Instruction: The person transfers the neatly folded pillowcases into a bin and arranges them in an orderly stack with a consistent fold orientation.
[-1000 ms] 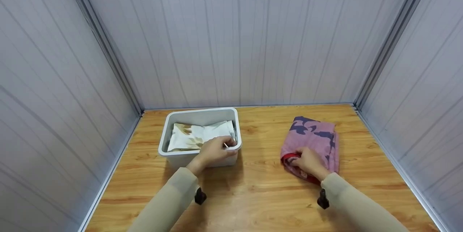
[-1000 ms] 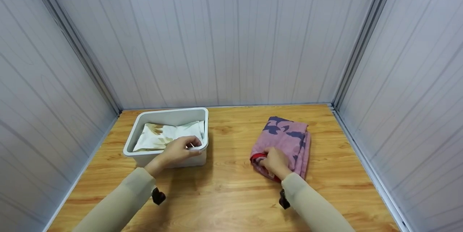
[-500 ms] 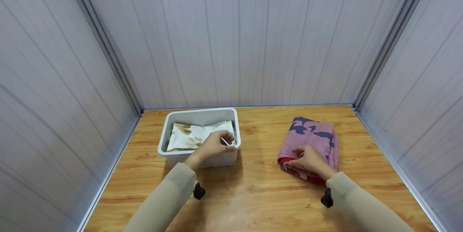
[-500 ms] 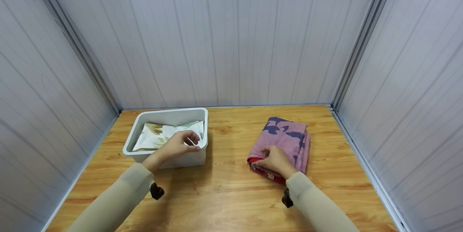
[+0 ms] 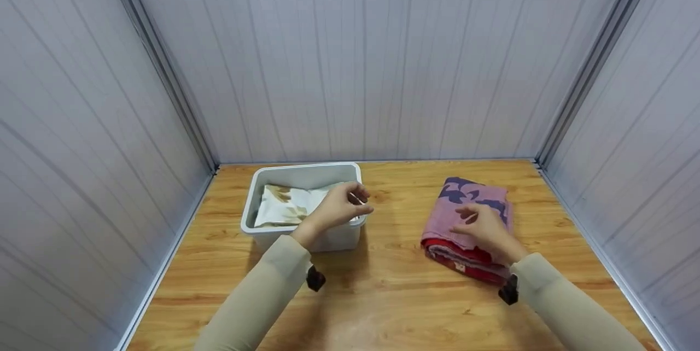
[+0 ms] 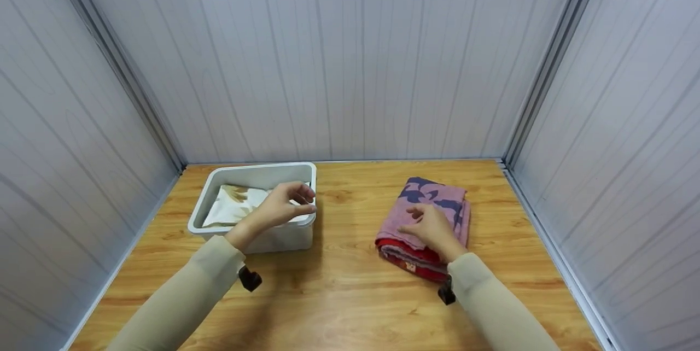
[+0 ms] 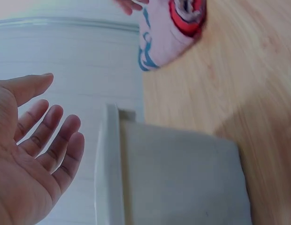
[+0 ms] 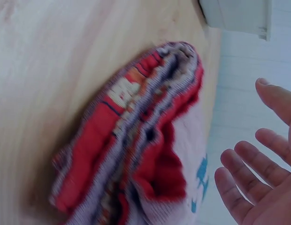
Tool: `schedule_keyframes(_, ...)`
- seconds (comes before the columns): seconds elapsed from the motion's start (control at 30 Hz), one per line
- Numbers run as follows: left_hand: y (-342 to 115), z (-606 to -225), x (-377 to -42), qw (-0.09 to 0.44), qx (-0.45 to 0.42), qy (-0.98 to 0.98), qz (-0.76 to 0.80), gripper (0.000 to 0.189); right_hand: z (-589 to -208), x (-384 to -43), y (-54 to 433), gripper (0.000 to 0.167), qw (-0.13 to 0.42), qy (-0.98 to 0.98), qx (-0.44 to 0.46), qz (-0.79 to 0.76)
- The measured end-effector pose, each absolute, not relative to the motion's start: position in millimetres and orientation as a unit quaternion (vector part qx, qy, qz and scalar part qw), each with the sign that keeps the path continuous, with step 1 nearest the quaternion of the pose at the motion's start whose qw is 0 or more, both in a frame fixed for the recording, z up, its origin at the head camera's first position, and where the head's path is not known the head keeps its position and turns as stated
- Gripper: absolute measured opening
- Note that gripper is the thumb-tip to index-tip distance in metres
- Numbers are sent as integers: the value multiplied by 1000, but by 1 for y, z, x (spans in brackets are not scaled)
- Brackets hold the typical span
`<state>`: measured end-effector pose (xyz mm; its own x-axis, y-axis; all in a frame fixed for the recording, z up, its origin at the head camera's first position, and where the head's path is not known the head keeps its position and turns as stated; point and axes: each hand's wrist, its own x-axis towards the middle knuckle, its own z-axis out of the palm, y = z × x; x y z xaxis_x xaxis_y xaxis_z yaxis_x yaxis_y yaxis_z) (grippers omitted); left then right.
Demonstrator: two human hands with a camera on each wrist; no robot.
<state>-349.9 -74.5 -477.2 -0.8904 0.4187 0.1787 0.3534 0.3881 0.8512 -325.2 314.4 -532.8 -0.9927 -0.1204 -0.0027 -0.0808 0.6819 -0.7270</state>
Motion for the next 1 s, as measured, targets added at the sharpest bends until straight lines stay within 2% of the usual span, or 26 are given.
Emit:
schedule_keyframes(0.2,-59,-471,-342,32,245,830,501,25,-517,-329,323,56,-19,922,-65,-381)
schedule_keyframes(0.53,-37,-482,-327,53,249,815,521,23,-511,-327,334,58,-48,919,-37,-391)
schedule_keyframes(0.83,-16,-502,-321,75,251,809,526,30,-524,-326,347,79,-45,915,-14,-402)
schedule_keyframes(1.0,-5,-521,-318,85,235,809,532,32,-530,-325,354,86,-30,912,5,-409)
